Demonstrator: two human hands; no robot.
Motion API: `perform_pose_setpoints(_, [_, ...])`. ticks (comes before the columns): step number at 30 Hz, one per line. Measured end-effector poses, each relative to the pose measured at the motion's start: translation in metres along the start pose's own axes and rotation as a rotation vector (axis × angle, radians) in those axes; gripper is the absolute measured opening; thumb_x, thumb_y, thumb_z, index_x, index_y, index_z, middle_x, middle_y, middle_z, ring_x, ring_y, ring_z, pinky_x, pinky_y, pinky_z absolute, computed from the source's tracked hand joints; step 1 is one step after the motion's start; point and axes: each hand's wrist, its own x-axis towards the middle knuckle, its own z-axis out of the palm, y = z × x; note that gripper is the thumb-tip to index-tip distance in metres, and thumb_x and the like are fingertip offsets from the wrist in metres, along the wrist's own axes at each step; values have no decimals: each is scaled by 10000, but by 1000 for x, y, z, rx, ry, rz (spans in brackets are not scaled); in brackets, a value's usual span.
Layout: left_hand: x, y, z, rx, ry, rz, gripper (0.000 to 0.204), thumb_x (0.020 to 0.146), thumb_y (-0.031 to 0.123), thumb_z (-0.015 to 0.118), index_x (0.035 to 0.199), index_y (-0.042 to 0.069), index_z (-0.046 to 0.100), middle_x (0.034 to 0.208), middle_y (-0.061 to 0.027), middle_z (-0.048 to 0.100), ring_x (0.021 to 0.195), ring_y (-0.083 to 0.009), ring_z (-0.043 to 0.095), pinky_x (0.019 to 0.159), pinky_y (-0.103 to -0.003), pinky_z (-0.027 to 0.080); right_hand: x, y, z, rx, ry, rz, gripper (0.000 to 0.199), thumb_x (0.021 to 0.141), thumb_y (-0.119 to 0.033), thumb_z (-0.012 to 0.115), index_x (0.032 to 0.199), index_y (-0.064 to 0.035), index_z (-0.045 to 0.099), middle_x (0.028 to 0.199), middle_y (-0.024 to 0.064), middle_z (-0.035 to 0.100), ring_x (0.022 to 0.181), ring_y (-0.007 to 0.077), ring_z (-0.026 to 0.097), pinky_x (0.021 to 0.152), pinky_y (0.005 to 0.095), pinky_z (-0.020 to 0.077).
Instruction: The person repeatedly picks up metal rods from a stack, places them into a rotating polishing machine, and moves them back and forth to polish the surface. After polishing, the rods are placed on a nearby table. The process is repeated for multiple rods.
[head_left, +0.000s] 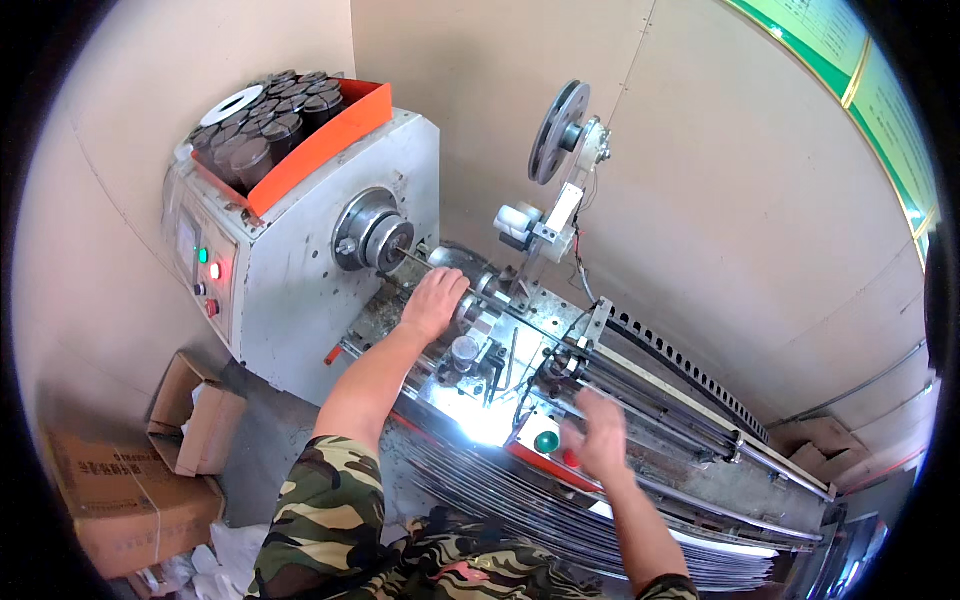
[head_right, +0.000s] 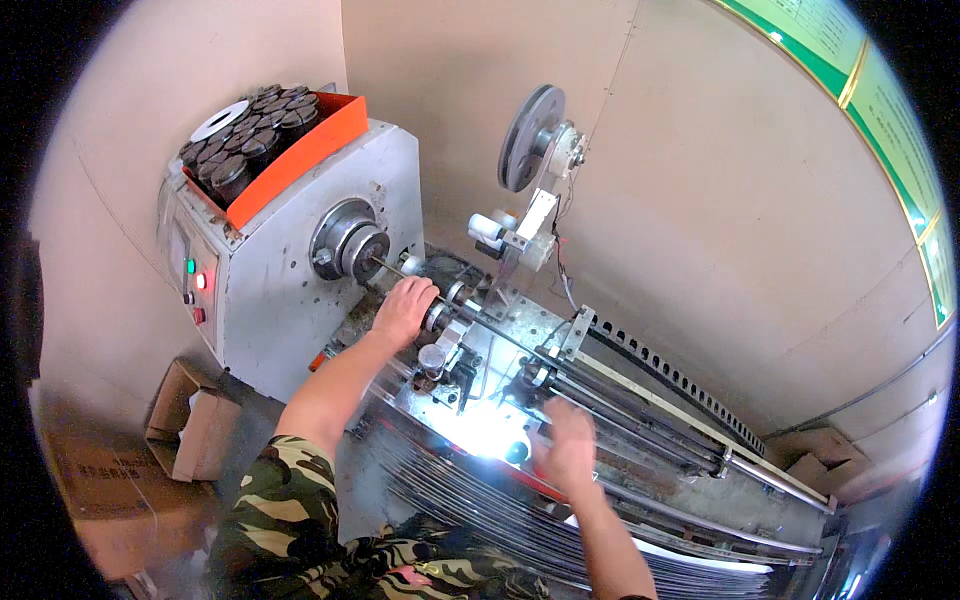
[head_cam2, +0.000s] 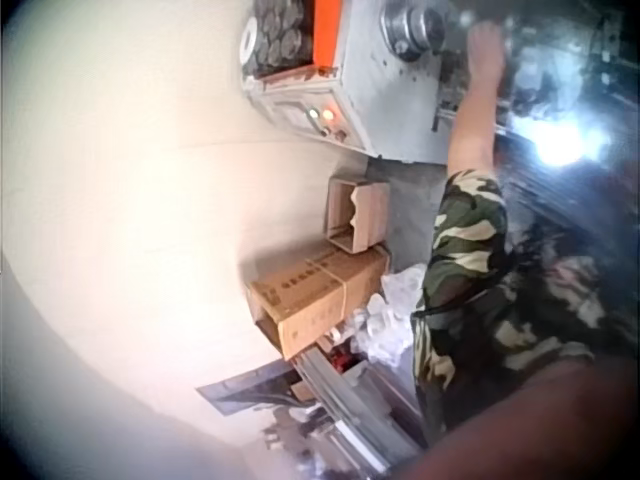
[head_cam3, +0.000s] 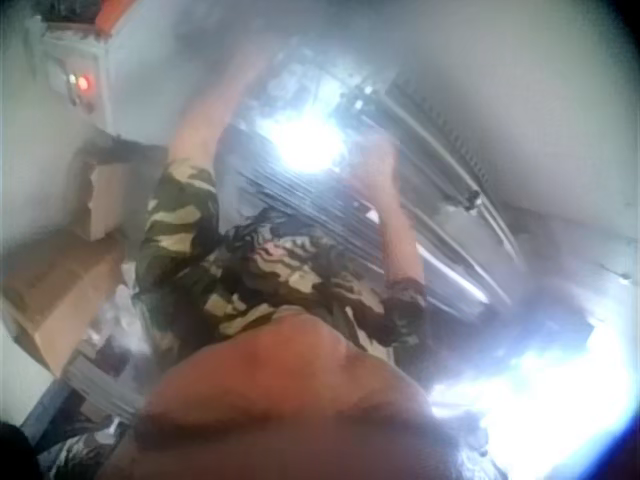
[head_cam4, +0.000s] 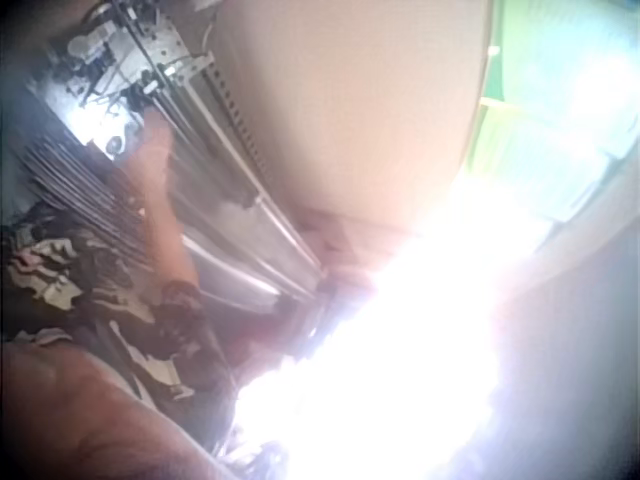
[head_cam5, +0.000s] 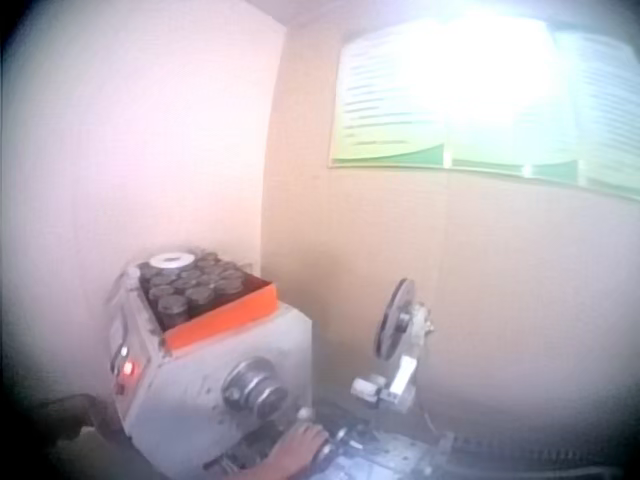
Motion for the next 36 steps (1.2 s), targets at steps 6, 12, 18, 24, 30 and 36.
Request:
perform_pose_setpoints(6, [15, 4, -21, -65, -185, 39, 643, 610, 72, 831, 1191, 66, 557, 1243, -105, 526, 1236, -302, 485, 1089, -398, 396, 27, 83, 0, -402, 144, 256, 796, 841, -410, 721, 1405, 67, 425, 1494, 259, 404, 1408, 390, 359, 1185, 478, 251])
perform_pose_setpoints(12, [22, -35, -25, -50, -202, -66, 756, 580, 92, 877, 1238, 36, 511, 1287, -141, 518, 1268, -347, 471, 1104, -423, 392, 23, 92, 5, -405, 167, 184, 788, 841, -403, 724, 1402, 62, 424, 1483, 253, 414, 1402, 385, 364, 1183, 477, 255])
perform_pose_setpoints(18, [34, -57, -14, 60, -281, -80, 849, 534, 100, 901, 1268, 8, 485, 1296, -167, 510, 1277, -349, 470, 1119, -412, 376, 24, 98, 5, -395, 181, 153, 770, 846, -394, 721, 1397, 56, 428, 1478, 248, 422, 1401, 381, 369, 1176, 487, 261])
perform_pose_setpoints(24, [41, -84, 16, 209, -278, -5, 436, 699, 53, 719, 1108, 14, 572, 1124, -161, 585, 1137, -326, 541, 1039, -409, 406, 29, 102, 6, -374, 188, 145, 768, 838, -382, 728, 1398, 51, 429, 1478, 247, 425, 1398, 384, 374, 1178, 487, 261])
perform_pose_setpoints(30, [58, -85, 22, 252, -393, -28, 230, 853, 59, 547, 1069, 47, 625, 1062, -122, 647, 1098, -311, 572, 1003, -411, 428, 32, 108, 3, -375, 203, 166, 763, 818, -360, 750, 1387, 45, 442, 1465, 246, 443, 1393, 380, 386, 1176, 487, 272])
perform_pose_setpoints(36, [68, -95, 34, 257, -404, -27, 241, 863, 63, 535, 1080, 61, 641, 1031, -109, 694, 1039, -304, 599, 939, -412, 452, 36, 109, 2, -369, 234, 182, 763, 808, -349, 759, 1383, 44, 449, 1455, 245, 456, 1384, 378, 400, 1173, 491, 279])
